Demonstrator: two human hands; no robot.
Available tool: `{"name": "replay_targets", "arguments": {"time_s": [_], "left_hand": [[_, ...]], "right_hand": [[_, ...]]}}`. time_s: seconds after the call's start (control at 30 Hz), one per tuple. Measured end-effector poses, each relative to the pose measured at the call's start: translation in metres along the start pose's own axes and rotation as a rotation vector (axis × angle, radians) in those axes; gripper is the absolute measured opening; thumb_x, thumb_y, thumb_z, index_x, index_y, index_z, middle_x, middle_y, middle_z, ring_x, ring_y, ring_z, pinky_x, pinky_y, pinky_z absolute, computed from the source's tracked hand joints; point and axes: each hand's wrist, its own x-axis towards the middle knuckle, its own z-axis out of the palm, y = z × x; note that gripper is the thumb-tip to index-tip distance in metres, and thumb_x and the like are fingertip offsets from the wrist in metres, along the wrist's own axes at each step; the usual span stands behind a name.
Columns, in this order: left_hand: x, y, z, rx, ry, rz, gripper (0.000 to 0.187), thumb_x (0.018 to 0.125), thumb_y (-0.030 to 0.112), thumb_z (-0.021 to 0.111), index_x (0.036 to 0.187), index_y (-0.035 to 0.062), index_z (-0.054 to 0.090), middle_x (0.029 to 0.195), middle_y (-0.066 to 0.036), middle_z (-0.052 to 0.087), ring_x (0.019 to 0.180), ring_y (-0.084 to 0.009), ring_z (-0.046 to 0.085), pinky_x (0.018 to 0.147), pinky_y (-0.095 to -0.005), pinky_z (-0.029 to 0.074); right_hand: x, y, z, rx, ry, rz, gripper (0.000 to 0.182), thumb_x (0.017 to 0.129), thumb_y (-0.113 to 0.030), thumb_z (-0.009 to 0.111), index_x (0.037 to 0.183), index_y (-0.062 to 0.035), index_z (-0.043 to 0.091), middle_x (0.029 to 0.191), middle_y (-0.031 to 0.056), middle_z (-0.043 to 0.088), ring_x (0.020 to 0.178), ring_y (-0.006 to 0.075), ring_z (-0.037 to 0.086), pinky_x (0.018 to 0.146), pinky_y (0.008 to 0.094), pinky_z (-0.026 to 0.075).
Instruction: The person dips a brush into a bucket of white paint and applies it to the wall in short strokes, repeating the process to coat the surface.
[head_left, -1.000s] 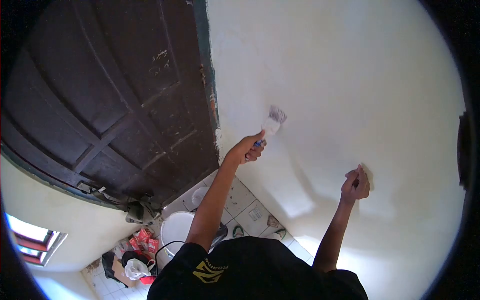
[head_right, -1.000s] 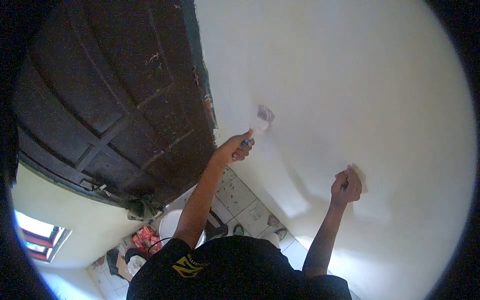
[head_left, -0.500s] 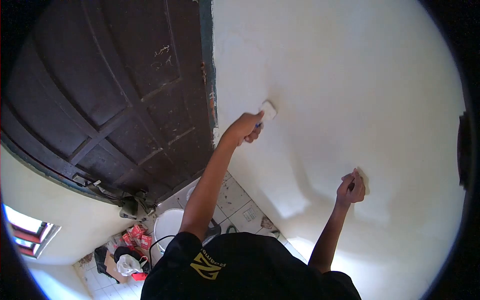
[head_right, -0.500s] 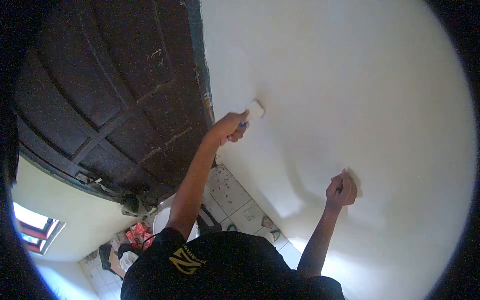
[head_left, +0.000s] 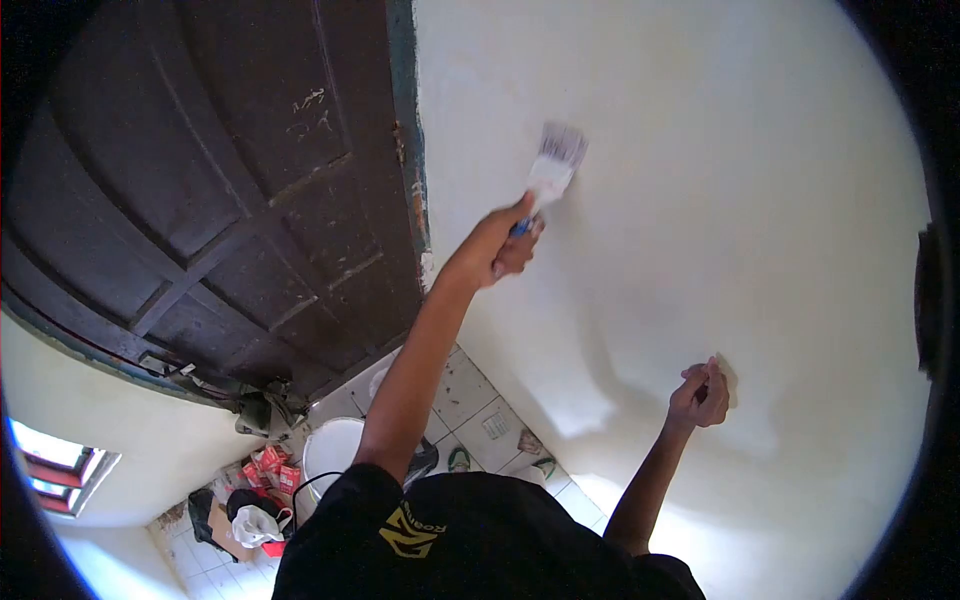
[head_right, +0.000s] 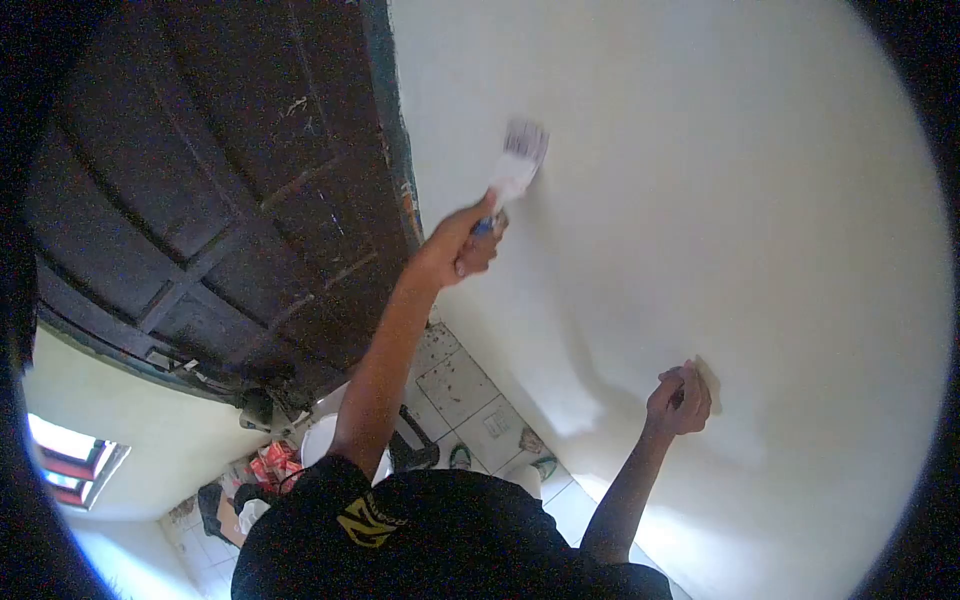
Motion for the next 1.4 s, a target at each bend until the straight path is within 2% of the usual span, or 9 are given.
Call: {"name": "replay_targets", "arguments": {"time_s": [0.27,0.33,0.47,0.53,0.7,0.93,1.17,1.37,1.4], "left_hand": [[-0.004,-0.141,-0.117,-0.071,0.239,-0.314,0.05,0.093,0.054,0.05,0.07,0.0103,0.047,0.049,0.006,0.029,0.036,-0.0048,0.022,0.034,-0.0223,0.016],[-0.003,-0.158,-0.133,0.18,0.427,-0.367,0.049,0.095,0.05,0.05,0.067,0.0101,0.046,0.049,0.004,0.032,0.036,-0.007,0.026,0.034,-0.0235,0.018],[-0.012,-0.112,-0.103,0.415,0.388,-0.323,0.049,0.096,0.045,0.049,0.063,0.0095,0.043,0.048,0.002,0.034,0.036,-0.0086,0.026,0.034,-0.0257,0.019],[-0.02,-0.066,-0.065,0.317,0.182,-0.22,0.048,0.096,0.047,0.048,0.068,0.0084,0.048,0.048,0.005,0.032,0.036,-0.0077,0.024,0.034,-0.0255,0.016],[-0.031,0.032,0.035,0.342,0.049,-0.022,0.044,0.097,0.048,0.047,0.072,0.0104,0.048,0.048,0.008,0.028,0.036,-0.0048,0.02,0.033,-0.0236,0.013],[-0.052,0.072,0.067,0.117,-0.13,0.216,0.045,0.096,0.049,0.047,0.074,0.0096,0.048,0.05,0.008,0.024,0.038,-0.0029,0.018,0.033,-0.021,0.013],[-0.003,-0.062,-0.012,-0.141,-0.028,-0.225,0.052,0.093,0.056,0.049,0.068,0.0107,0.047,0.046,0.007,0.025,0.035,-0.0051,0.018,0.032,-0.023,0.014],[-0.026,-0.214,-0.063,-0.099,0.254,-0.297,0.048,0.094,0.052,0.05,0.071,0.0104,0.049,0.048,0.006,0.028,0.036,-0.0062,0.022,0.034,-0.0231,0.016],[-0.035,-0.233,-0.061,-0.197,0.281,-0.334,0.045,0.095,0.05,0.049,0.075,0.0104,0.05,0.05,0.005,0.03,0.037,-0.0064,0.023,0.034,-0.0231,0.016]], "right_hand": [[0.001,-0.005,0.0,-0.054,-0.026,0.019,0.017,0.084,0.005,0.057,0.098,-0.0033,0.062,0.054,0.0038,0.059,0.044,0.0142,0.056,0.042,0.0267,0.045],[0.003,-0.003,0.001,-0.044,0.0,-0.043,0.024,0.083,0.011,0.054,0.1,-0.0008,0.064,0.054,0.003,0.056,0.043,0.013,0.052,0.039,0.0241,0.04],[0.005,-0.001,0.0,0.013,-0.017,-0.053,0.023,0.083,0.01,0.054,0.1,-0.0012,0.063,0.053,0.0027,0.055,0.042,0.0122,0.052,0.039,0.0238,0.039],[0.005,-0.003,0.0,-0.038,-0.018,-0.068,0.021,0.083,0.008,0.054,0.1,-0.002,0.064,0.053,0.0019,0.056,0.042,0.0117,0.052,0.039,0.0237,0.039],[0.0,-0.001,0.0,-0.06,-0.03,-0.034,0.015,0.084,0.005,0.058,0.097,-0.0013,0.062,0.056,0.0039,0.059,0.044,0.0144,0.055,0.041,0.0258,0.044],[0.002,-0.003,0.002,-0.029,-0.006,-0.045,0.02,0.084,0.01,0.054,0.099,-0.0014,0.063,0.054,0.0024,0.055,0.043,0.0119,0.051,0.04,0.0225,0.038],[0.003,-0.002,0.003,-0.036,-0.015,-0.059,0.018,0.084,0.008,0.054,0.097,-0.0001,0.062,0.056,0.0035,0.057,0.044,0.0119,0.052,0.039,0.0229,0.037],[-0.001,-0.005,-0.006,-0.112,-0.077,-0.017,0.017,0.084,0.005,0.054,0.096,-0.0008,0.063,0.058,0.0046,0.058,0.046,0.0119,0.054,0.042,0.0224,0.04],[-0.003,-0.008,-0.008,-0.01,-0.162,0.136,0.017,0.084,0.005,0.053,0.096,-0.0003,0.063,0.06,0.0045,0.058,0.048,0.0113,0.055,0.044,0.0225,0.042]]}}
